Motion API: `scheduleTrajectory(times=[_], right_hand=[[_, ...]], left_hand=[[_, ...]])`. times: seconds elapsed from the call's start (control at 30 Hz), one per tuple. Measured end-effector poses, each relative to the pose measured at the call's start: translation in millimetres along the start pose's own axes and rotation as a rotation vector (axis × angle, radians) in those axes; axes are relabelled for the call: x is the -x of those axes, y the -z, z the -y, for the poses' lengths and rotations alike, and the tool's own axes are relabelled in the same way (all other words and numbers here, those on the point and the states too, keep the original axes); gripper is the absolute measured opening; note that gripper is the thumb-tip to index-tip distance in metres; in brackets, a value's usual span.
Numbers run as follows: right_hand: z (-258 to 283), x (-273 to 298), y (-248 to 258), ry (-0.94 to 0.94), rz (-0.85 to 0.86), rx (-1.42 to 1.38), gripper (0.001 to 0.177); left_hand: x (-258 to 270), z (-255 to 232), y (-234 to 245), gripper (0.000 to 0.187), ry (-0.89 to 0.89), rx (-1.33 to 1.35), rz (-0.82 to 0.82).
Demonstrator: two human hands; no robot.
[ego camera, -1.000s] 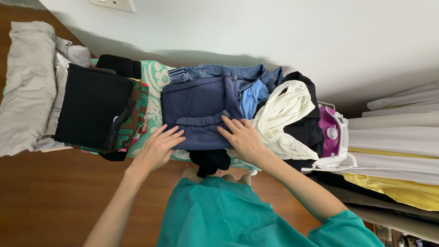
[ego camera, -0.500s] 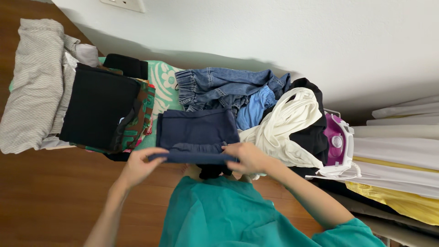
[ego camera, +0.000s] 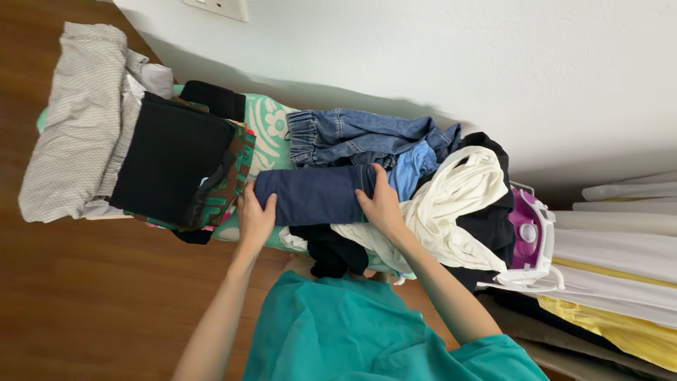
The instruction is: The person folds several items of clothing on a small table. They handle dark blue shorts, white pants, light blue shorts, and denim pants one at a time, folding each neatly and stacking them on the left side of the table.
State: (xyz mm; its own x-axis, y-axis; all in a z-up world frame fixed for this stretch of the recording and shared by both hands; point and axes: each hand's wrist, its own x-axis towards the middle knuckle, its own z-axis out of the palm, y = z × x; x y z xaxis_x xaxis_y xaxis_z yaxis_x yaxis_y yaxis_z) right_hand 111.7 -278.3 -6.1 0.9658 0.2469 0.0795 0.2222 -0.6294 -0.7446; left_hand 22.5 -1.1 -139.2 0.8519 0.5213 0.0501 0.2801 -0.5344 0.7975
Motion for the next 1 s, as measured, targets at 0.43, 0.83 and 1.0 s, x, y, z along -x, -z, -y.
scheduleTrajectory(times=[0.43,0.83,1.0], right_hand=[[44,38,-9,-0.46,1.191,-0.652,0.074],[168,-61,-52,-0.55,0.574,-1.713,0.053],[225,-119,-92,-0.458,0.768,-1.553,0.044]], left_hand=[[-6,-126,98,0.037,0.765,1.354,0.553],[6,-137,232,0.048,0.567,1.565,0.174],[1,-119,282,0.052,0.482,1.518,-0.042]])
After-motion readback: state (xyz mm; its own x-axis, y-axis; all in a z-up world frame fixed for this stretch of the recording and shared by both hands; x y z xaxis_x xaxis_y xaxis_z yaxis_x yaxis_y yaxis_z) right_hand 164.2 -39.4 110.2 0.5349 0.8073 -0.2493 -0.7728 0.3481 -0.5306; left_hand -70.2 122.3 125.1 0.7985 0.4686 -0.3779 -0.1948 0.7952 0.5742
